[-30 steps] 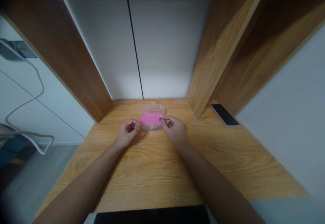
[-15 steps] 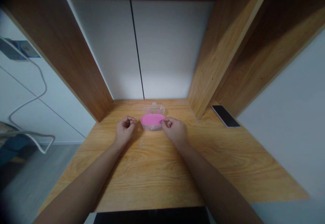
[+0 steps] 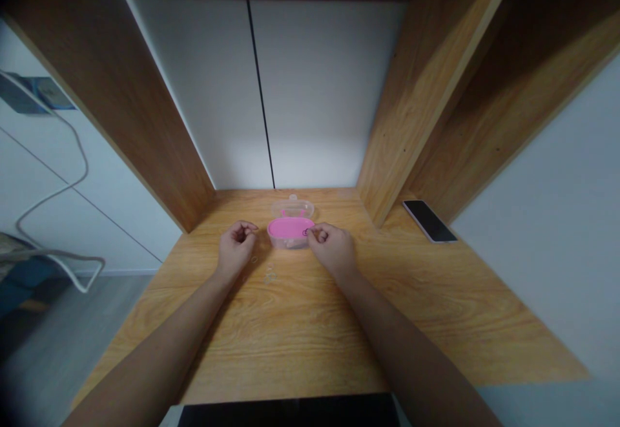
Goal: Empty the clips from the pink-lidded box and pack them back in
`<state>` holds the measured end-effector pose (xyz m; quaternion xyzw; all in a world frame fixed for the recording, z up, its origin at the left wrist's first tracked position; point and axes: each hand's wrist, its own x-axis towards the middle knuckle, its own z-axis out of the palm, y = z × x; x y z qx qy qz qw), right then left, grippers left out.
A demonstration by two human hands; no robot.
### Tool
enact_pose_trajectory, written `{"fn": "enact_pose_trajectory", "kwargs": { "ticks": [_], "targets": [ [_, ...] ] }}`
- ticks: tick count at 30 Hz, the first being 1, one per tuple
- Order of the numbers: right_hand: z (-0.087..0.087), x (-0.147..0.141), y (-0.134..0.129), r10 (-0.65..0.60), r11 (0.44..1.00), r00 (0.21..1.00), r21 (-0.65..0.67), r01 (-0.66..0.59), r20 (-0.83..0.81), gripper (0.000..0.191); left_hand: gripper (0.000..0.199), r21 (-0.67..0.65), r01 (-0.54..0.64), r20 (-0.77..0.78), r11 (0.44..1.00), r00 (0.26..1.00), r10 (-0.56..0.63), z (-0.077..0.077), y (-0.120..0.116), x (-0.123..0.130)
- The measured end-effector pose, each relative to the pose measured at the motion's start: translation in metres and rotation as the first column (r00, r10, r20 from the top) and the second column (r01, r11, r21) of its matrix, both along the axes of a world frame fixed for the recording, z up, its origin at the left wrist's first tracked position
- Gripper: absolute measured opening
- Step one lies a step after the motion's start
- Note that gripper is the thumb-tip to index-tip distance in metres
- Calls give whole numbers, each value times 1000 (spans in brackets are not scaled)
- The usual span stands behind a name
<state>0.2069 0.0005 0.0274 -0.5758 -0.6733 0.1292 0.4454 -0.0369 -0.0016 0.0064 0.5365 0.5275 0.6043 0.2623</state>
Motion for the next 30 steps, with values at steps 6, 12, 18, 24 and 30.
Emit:
{"fn": "enact_pose_trajectory", "kwargs": {
  "ticks": [6,12,18,24,30],
  "targets": [
    [2,-1,0,-31,999,999,-16,32,14,19,16,-27,-47,-17,998,999,47,1,-1,0],
    [1,0,0,-58,998,994,30,55,94,19,15,-43,-105,-59,994,993,103,-2,2,-4],
    [1,1,0,-69,997,988,55,62,140,21,16,-47,-110,-46,993,993,107,-2,1,-3],
    [3,2,0,-31,998,988,56,23,153,16,16,-59,-102,-42,993,994,99,0,1,-4],
    [6,2,-2,108,969,974,196,-148,198,22,15,-70,-108,-61,992,993,104,0,1,-3]
  ]
}}
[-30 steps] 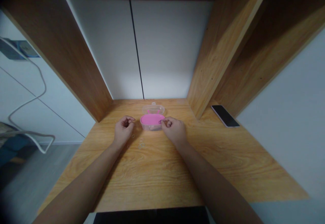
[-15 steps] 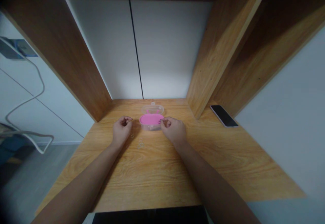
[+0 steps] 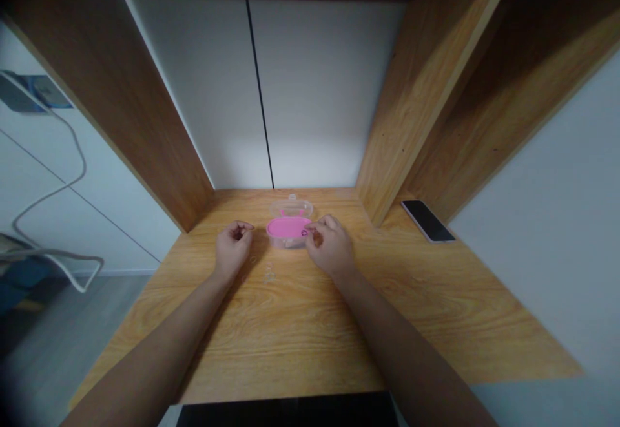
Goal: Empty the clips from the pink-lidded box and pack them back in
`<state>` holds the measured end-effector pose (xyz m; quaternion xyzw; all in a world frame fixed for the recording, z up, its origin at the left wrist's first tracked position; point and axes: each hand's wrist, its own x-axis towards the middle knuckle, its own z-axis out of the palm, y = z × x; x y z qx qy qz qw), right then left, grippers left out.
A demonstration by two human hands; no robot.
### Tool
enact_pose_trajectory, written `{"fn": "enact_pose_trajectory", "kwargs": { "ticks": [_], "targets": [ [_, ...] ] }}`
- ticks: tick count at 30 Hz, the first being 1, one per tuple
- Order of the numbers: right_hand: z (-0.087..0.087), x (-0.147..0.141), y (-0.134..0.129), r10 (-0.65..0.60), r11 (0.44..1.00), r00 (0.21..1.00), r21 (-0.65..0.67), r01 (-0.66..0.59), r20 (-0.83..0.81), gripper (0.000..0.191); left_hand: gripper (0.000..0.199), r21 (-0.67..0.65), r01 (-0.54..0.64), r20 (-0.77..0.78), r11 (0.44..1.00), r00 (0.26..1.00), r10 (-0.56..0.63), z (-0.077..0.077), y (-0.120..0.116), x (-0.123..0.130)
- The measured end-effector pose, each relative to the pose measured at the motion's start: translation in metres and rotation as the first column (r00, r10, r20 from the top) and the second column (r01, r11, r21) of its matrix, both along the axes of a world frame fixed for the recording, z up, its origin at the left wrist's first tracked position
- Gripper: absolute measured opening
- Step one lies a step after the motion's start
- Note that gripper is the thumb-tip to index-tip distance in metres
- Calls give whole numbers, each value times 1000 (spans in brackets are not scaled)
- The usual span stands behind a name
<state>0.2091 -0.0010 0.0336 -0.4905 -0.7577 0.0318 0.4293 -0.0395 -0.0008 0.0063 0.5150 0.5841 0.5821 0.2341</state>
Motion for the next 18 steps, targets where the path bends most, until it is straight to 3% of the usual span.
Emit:
{"fn": "enact_pose_trajectory", "kwargs": {
  "ticks": [3,6,9,13,15,18],
  "targets": [
    [-1,0,0,22,999,999,28,-23,28,24,14,21,-21,-24,1000,999,22,0,0,-1],
    [-2,0,1,30,999,999,38,-31,36,27,13,11,21,-238,1000,971,-18,7,-1,-9],
    [-1,2,0,37,996,999,79,-38,13,28,8,-56,182,-590,982,787,-180,20,-2,-22],
    [1,4,-6,172,965,984,191,-178,48,25,6,-263,386,-728,884,522,-444,34,-5,-36],
    [1,2,-10,289,924,948,220,-312,130,24,7,-332,427,-721,841,459,-518,35,-6,-38],
    [-2,-5,-16,449,847,848,169,-505,282,23,6,-380,458,-698,804,428,-574,33,-6,-38]
  ]
}}
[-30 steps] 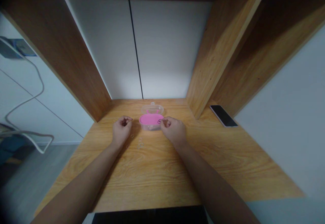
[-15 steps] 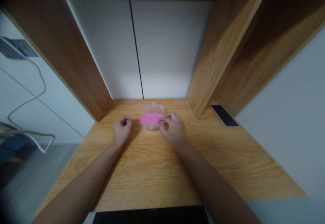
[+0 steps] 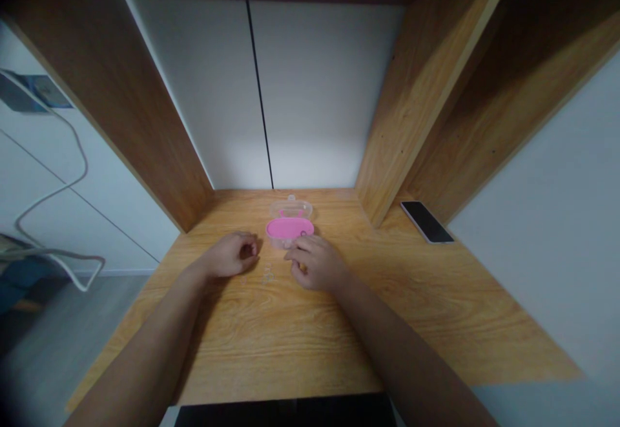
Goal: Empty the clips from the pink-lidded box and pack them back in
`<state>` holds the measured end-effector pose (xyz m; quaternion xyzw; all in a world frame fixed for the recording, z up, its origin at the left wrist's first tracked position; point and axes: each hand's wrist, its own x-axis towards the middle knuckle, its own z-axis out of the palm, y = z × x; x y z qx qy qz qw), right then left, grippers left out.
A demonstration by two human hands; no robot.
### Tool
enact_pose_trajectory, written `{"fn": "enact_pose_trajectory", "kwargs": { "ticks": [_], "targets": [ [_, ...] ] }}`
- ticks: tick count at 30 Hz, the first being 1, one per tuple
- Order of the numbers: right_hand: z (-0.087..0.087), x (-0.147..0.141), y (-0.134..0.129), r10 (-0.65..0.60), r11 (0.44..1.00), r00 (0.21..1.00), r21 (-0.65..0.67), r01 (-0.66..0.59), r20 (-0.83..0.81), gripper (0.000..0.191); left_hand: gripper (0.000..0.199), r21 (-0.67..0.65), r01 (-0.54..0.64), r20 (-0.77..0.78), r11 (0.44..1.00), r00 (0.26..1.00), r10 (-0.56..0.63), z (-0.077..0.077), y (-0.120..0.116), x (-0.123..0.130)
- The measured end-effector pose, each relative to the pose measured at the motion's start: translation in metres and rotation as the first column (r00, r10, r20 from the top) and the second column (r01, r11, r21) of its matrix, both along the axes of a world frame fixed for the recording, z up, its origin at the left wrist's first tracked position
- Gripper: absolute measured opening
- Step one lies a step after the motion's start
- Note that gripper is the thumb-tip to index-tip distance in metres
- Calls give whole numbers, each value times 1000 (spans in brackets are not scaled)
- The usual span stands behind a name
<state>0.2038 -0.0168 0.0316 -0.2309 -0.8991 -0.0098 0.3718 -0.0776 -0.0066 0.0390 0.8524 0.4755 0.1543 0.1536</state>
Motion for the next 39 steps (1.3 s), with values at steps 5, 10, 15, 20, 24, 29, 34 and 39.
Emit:
{"fn": "enact_pose_trajectory", "kwargs": {
  "ticks": [5,10,15,20,24,29,34,39],
  "targets": [
    [-4,-18,-9,110,990,951,-118,-78,290,27,9,-115,9,11,993,1000,-8,-2,1,0],
    [-1,-24,-15,94,979,919,-203,-15,384,37,11,-112,-21,-50,993,999,15,7,-6,3],
    [0,-20,-13,81,980,929,-197,-9,361,23,13,-133,-36,-77,990,997,26,14,-14,2],
    [-2,-18,-9,90,984,953,-171,-41,288,23,20,-190,-91,-78,978,994,78,15,-19,-3],
    [-1,-19,-10,126,981,956,-174,-81,265,27,20,-250,-69,-49,966,997,59,21,-32,-3],
    [0,-19,-11,134,976,956,-205,-80,261,28,20,-414,-68,54,908,994,98,16,-46,-8],
    [0,-18,-10,75,970,947,-242,3,311,38,11,-402,-16,117,915,991,69,2,-37,-10],
    [-1,-16,-8,46,968,934,-245,46,355,37,13,-372,125,146,920,986,-75,2,-18,9]
  ]
}}
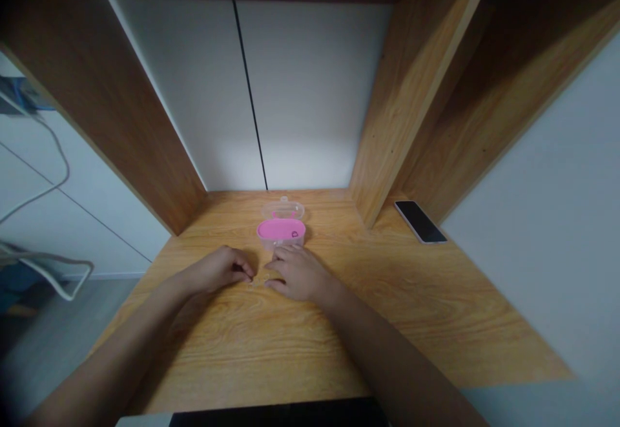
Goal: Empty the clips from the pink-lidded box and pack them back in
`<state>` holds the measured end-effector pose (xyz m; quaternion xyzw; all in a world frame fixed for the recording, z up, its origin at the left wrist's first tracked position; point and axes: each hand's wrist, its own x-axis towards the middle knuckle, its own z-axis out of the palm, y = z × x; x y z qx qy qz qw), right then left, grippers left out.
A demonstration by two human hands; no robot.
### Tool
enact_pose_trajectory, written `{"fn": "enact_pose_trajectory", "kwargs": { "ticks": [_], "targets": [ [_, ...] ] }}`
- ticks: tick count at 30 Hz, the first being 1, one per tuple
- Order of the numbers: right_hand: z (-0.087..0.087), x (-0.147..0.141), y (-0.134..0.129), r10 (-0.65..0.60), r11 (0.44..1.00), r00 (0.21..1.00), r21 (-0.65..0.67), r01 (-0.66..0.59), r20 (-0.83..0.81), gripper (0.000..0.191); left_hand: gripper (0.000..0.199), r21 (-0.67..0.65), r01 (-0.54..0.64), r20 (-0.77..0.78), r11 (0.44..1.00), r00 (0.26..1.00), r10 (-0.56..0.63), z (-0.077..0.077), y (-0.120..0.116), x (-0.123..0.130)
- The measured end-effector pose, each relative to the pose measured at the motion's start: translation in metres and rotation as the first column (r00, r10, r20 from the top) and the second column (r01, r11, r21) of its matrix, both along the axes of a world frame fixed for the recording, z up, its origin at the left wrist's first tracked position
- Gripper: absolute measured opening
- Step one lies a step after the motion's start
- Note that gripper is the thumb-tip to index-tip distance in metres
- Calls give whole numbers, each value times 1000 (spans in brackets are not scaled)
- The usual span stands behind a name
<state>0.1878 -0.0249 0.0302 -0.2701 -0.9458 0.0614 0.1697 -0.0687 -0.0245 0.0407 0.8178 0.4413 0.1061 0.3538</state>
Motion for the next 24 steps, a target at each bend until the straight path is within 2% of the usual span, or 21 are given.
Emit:
{"fn": "enact_pose_trajectory", "kwargs": {
  "ticks": [5,7,10,13,17,20,24],
  "targets": [
    [0,2,3,8,999,1000,53,-8,-7,25,11,65,139,79,988,986,-144,1,16,15],
    [2,2,1,38,995,999,89,-35,-30,23,11,51,147,125,988,980,-152,-1,19,15],
    [7,-4,-9,189,972,981,149,-182,-34,23,10,27,68,212,997,975,-73,-7,16,13],
    [9,-16,-28,360,922,932,160,-352,-27,24,14,3,6,287,1000,958,-6,-12,9,10],
    [1,-30,-45,520,836,853,176,-519,47,25,16,100,-37,305,994,952,4,-13,2,13],
    [-5,-31,-42,514,837,856,186,-515,56,19,12,226,-15,272,974,961,-48,-12,-1,18],
    [-5,-24,-27,366,903,930,226,-364,36,17,9,326,32,217,945,970,-108,-10,-1,23]
  ]
}}
